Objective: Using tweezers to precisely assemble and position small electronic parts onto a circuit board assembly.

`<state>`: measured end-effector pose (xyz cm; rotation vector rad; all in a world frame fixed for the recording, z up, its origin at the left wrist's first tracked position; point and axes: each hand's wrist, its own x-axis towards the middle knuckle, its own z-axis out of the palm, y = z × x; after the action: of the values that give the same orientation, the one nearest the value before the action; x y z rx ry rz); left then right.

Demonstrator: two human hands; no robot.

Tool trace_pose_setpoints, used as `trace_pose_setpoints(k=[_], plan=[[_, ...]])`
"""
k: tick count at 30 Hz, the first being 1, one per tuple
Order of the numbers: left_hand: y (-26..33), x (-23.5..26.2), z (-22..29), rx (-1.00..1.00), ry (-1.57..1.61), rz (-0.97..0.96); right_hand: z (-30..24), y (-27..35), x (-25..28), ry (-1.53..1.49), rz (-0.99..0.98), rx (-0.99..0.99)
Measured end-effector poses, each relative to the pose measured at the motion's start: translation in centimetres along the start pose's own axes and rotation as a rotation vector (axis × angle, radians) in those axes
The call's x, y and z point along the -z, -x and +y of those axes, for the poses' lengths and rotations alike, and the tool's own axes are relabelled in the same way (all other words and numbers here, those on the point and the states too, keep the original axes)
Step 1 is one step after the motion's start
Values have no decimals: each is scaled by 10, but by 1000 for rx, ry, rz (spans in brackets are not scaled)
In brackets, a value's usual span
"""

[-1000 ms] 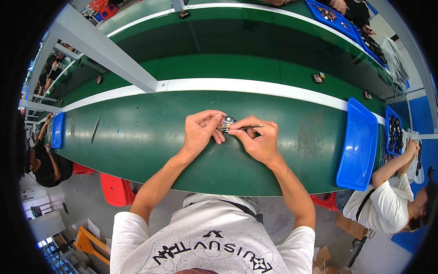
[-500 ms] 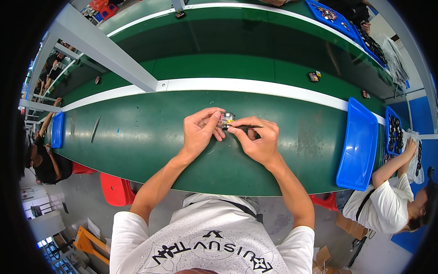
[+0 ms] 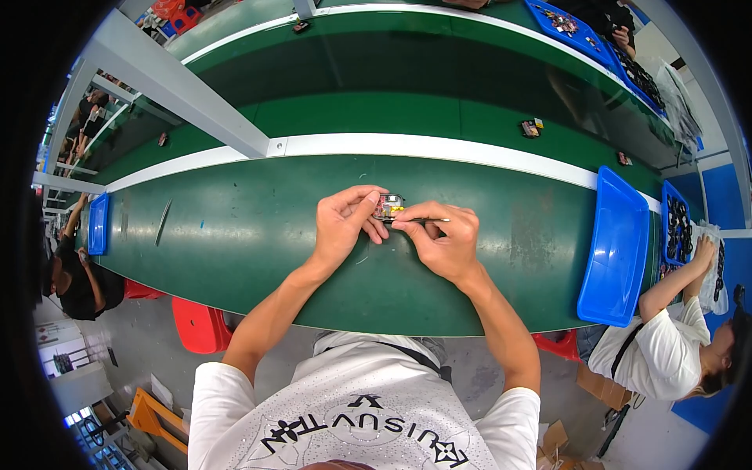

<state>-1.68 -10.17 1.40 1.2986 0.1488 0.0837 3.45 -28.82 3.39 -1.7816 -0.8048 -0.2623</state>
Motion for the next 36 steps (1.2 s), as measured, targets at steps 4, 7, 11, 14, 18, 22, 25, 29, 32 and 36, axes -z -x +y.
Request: trace_pose_setpoints(k=[4,7,11,14,18,22,25,29,32,36], plan=[[-1,-1,5,43,41,-57,1,0,1,12,2,43],[-1,0,6,30,-1,-72,1,0,-1,4,14,59],[-1,-3,8,31,-6,-42,1,1,-2,23,24,58],[1,-7,5,-1,-35,1,2,2,-3,24,19,61],[2,-11,1,-11,-78,22,6,2,-4,17,15,77],[3,-13,-2,-61,-118,48,7,2,-4,26,3,94],[3,-12,-3,-71,-129,49,8,2,-5,35,1,92],[3,-11,-4,-70,-124,62,9,3,-7,50,-5,86],[1,-8,-6,-43,-84,42,6,3,-7,50,-1,76],[-1,-8,-8,-75,-55,37,5,2,-7,70,2,54]])
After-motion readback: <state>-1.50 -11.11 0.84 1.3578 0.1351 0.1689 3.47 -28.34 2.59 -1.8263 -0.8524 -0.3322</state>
